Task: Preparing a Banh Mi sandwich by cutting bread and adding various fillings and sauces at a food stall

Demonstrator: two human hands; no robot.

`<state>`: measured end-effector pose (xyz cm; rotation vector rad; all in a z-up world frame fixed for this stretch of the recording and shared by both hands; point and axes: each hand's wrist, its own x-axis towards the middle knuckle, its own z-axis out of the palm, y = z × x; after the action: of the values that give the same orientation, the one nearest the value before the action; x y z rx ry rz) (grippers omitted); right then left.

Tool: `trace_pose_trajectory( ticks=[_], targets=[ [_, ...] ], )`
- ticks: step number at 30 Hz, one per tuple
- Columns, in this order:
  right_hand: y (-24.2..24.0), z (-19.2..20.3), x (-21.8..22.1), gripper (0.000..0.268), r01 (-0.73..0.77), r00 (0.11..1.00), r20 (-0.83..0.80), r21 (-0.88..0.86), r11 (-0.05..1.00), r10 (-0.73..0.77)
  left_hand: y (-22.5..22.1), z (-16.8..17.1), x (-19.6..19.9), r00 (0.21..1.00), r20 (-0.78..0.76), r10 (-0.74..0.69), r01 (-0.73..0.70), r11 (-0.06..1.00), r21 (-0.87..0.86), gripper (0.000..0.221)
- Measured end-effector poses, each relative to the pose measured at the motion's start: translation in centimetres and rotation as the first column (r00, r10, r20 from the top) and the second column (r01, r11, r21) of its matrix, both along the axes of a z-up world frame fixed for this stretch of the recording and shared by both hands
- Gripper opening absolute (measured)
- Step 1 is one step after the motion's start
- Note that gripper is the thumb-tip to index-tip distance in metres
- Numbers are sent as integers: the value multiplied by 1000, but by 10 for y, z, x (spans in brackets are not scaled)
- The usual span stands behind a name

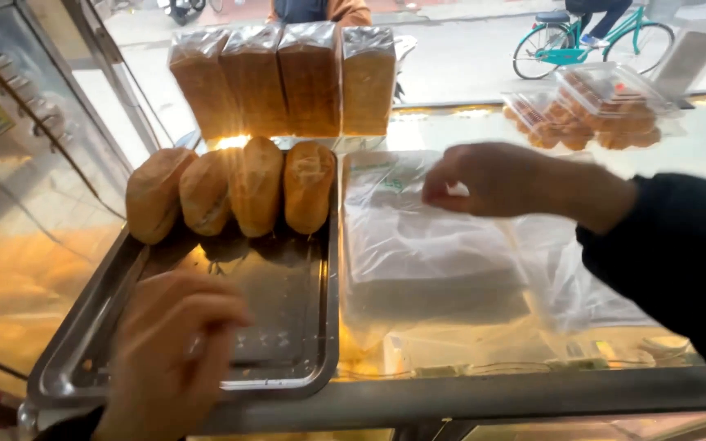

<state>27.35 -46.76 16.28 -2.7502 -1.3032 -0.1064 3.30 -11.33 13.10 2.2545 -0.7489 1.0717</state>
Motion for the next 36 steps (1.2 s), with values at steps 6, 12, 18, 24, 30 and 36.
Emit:
trace_pose_trajectory(
  ticks=[6,12,18,24,30,36],
  targets=[
    [-8,-41,-7,8,-69,987,-122,264,962,104,-84,34,95,945,-184,-271,310,922,231,14],
    [-16,-63,-9,16,-43,986,165,219,975,6,-143,-5,197,982,-98,-159,184,908,375,15],
    [-65,-11,-8,10,217,959,127,236,947,-251,-154,-36,204,936,-260,-237,317,890,328,14],
    [-139,3,0,34,562,712,-230,-379,735,-663,-153,-43,208,927,-316,-203,305,899,316,19],
    [-145,4,-5,33,446,696,-401,-409,796,-595,-156,-32,198,901,-402,-159,304,894,328,21],
    [-135,-22,7,28,491,715,-336,-381,783,-613,-184,-37,248,787,-564,249,163,799,579,24]
  ],
)
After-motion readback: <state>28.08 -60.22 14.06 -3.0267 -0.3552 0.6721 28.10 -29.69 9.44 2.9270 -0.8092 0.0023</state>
